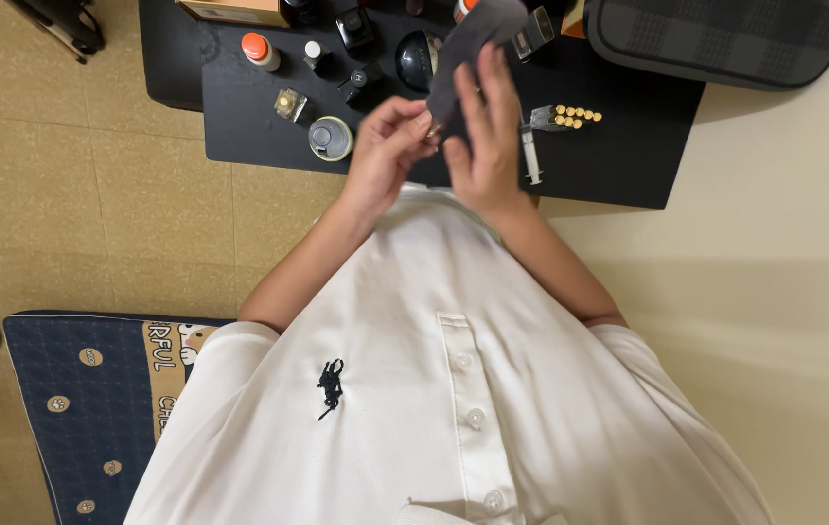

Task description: The person uses a syringe connected to a tube to transfer liquid into small glass vials. They cap the filled vials with gold lids, wipe them with a cloth, and place them into a wooden box. The process is repeated for multiple vials.

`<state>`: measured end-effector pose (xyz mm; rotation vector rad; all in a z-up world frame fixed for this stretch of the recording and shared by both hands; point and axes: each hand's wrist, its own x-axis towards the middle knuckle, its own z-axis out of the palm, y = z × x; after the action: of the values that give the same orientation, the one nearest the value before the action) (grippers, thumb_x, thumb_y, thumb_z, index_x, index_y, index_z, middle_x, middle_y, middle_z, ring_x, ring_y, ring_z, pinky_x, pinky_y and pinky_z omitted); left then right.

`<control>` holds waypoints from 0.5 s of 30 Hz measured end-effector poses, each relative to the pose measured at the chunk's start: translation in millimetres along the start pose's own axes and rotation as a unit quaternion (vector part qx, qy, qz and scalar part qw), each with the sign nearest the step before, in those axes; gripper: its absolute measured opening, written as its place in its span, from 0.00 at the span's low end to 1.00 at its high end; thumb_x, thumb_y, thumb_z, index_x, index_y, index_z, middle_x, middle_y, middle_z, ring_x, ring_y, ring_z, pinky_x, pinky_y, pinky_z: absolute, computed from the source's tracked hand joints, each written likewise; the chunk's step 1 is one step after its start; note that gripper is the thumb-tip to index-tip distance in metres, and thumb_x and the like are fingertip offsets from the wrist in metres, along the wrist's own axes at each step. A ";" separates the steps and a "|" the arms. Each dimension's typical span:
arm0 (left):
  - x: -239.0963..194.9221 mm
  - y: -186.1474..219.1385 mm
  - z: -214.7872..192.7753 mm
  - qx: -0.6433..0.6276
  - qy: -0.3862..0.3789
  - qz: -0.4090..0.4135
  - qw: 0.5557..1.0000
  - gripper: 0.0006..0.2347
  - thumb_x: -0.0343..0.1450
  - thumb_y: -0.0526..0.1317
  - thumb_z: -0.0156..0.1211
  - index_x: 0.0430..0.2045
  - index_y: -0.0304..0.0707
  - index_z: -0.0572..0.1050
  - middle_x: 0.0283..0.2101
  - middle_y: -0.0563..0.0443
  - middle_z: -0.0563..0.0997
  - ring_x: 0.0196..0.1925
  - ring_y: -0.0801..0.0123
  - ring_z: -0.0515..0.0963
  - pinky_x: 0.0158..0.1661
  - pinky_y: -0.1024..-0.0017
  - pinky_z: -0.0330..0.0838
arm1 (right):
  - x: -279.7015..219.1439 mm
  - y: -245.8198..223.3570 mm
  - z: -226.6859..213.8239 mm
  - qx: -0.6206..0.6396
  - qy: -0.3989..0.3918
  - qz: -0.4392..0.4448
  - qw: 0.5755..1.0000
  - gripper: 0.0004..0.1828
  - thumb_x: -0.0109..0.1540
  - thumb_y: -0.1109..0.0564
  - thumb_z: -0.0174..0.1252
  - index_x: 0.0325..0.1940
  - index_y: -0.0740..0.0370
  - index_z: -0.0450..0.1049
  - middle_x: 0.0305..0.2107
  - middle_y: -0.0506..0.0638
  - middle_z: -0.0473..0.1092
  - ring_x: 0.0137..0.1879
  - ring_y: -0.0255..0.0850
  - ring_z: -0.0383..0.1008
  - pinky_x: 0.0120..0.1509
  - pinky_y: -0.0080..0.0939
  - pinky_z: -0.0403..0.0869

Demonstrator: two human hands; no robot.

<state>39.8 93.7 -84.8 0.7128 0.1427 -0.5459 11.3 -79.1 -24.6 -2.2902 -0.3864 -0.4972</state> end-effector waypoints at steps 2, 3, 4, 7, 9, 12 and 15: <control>-1.8 1.8 -1.3 0.186 0.019 0.135 0.973 0.06 0.74 0.31 0.67 0.41 0.33 0.77 0.41 0.47 0.81 0.42 0.67 0.84 0.45 0.73 0.81 | -10.5 -3.6 8.5 -0.017 -0.026 -0.010 0.999 0.36 0.76 0.35 0.39 0.78 0.66 0.60 0.76 0.60 0.50 0.85 0.57 0.47 0.86 0.59 0.51; -4.0 2.8 -2.7 0.362 0.038 0.260 0.895 0.06 0.73 0.28 0.68 0.39 0.31 0.76 0.42 0.48 0.80 0.43 0.66 0.85 0.48 0.72 0.82 | -16.4 -6.1 13.4 -0.032 -0.052 -0.019 0.998 0.37 0.75 0.36 0.39 0.77 0.67 0.61 0.76 0.59 0.53 0.84 0.57 0.48 0.86 0.62 0.50; -9.9 18.3 12.9 0.362 0.040 0.260 0.894 0.06 0.73 0.28 0.68 0.39 0.31 0.76 0.42 0.48 0.80 0.43 0.66 0.85 0.48 0.72 0.82 | -12.4 -6.9 11.3 -0.031 -0.052 -0.020 0.998 0.37 0.75 0.36 0.39 0.77 0.67 0.61 0.76 0.59 0.53 0.84 0.57 0.48 0.86 0.62 0.50; -21.0 48.9 42.6 0.508 0.044 0.379 0.772 0.14 0.66 0.25 0.70 0.45 0.27 0.76 0.43 0.45 0.82 0.42 0.63 0.85 0.46 0.71 0.80 | 0.0 -8.7 2.7 -0.046 -0.054 -0.017 0.997 0.36 0.74 0.36 0.38 0.76 0.66 0.63 0.74 0.57 0.56 0.83 0.56 0.49 0.86 0.63 0.49; -15.8 49.2 39.8 0.551 0.014 0.478 0.684 0.15 0.67 0.26 0.73 0.44 0.31 0.74 0.44 0.45 0.83 0.43 0.59 0.85 0.44 0.69 0.80 | 12.5 -7.1 -6.2 -0.078 -0.036 0.059 0.995 0.34 0.76 0.38 0.40 0.76 0.65 0.62 0.75 0.57 0.56 0.84 0.57 0.49 0.88 0.63 0.48; -12.3 55.8 41.1 0.574 -0.024 0.484 0.660 0.17 0.67 0.24 0.73 0.46 0.31 0.74 0.44 0.44 0.83 0.40 0.56 0.84 0.40 0.67 0.78 | 13.9 -15.1 -2.6 -0.076 -0.045 0.068 0.994 0.34 0.75 0.38 0.38 0.77 0.64 0.61 0.74 0.57 0.57 0.84 0.57 0.49 0.87 0.63 0.48; -8.7 57.5 37.7 0.584 -0.023 0.489 0.647 0.19 0.64 0.22 0.69 0.47 0.32 0.74 0.42 0.45 0.83 0.40 0.55 0.84 0.40 0.65 0.79 | 0.7 -29.7 8.2 -0.021 -0.052 0.015 0.998 0.38 0.76 0.35 0.38 0.79 0.68 0.54 0.75 0.60 0.53 0.84 0.58 0.48 0.86 0.64 0.49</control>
<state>60.2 108.6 -20.3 1.8668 -0.7183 0.5318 1.5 -53.0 -11.5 -2.3659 -0.3959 -0.3745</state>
